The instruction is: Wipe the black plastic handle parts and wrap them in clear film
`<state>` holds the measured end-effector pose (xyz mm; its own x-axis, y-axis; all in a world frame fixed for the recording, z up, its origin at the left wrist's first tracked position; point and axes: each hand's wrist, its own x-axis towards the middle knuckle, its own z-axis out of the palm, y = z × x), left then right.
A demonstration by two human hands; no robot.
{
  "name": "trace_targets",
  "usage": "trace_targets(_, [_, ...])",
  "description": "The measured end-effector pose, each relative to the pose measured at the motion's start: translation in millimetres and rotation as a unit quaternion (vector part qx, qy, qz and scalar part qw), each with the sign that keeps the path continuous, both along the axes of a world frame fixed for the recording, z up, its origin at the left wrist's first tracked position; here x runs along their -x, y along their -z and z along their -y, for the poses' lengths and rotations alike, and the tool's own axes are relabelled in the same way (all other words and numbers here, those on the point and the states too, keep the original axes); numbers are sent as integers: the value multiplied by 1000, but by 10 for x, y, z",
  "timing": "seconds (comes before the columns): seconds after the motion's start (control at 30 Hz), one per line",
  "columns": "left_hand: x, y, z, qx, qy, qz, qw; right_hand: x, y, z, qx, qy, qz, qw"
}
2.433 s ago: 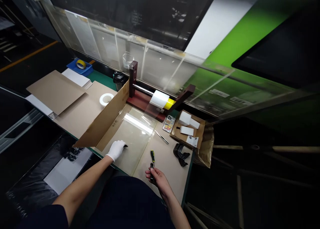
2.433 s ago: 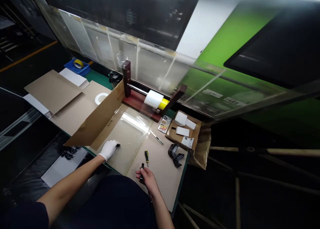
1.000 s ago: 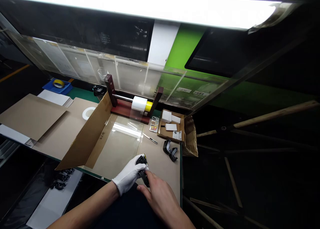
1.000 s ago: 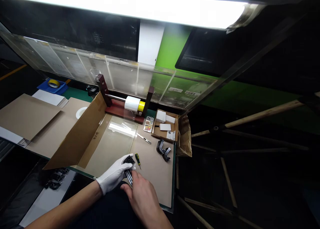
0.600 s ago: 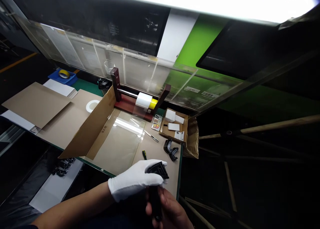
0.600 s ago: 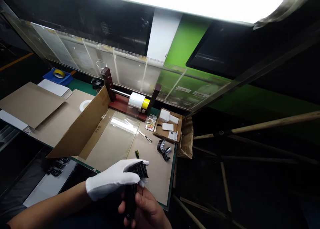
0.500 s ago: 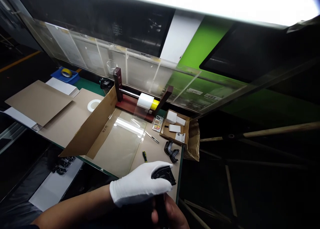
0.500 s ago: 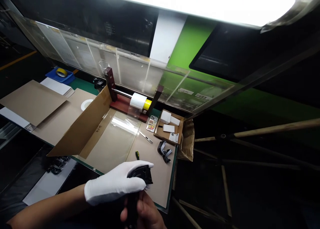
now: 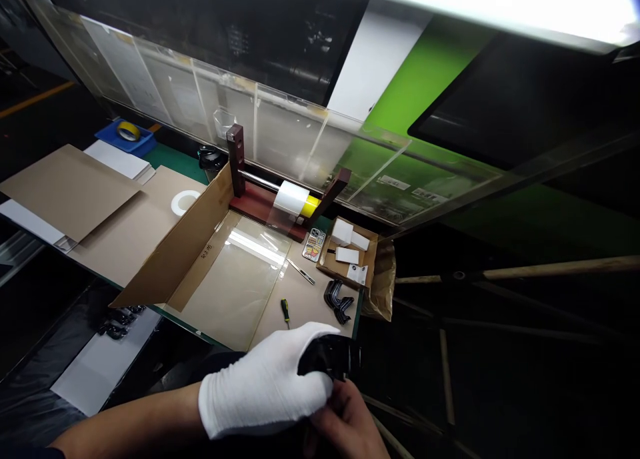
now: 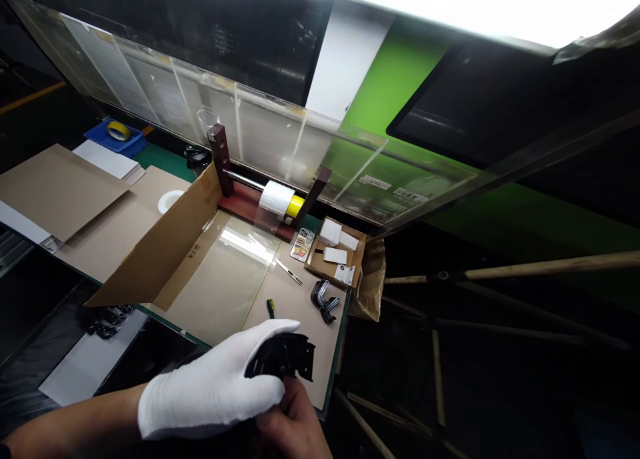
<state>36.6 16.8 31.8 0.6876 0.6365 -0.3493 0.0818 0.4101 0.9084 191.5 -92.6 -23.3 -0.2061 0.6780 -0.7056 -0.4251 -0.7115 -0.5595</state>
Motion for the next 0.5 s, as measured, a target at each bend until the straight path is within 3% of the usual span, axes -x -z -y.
trace_targets(0.1, [48,96,-28,-16,3,-15,1000,-44,-22,-116,-29,-50,91,994])
trace_targets(0.2, [98,133,-44,70,11,-8,997,-71,-63,-120,6,-58,-15,998])
trace_targets(0.3, [108,99,-81,140,8,8,990,-81,-107,-72,54,-2,-104,993])
trace_targets(0.5, [70,102,-120,143,-12,5,990,-100,-50,-2,76,32,-107,991])
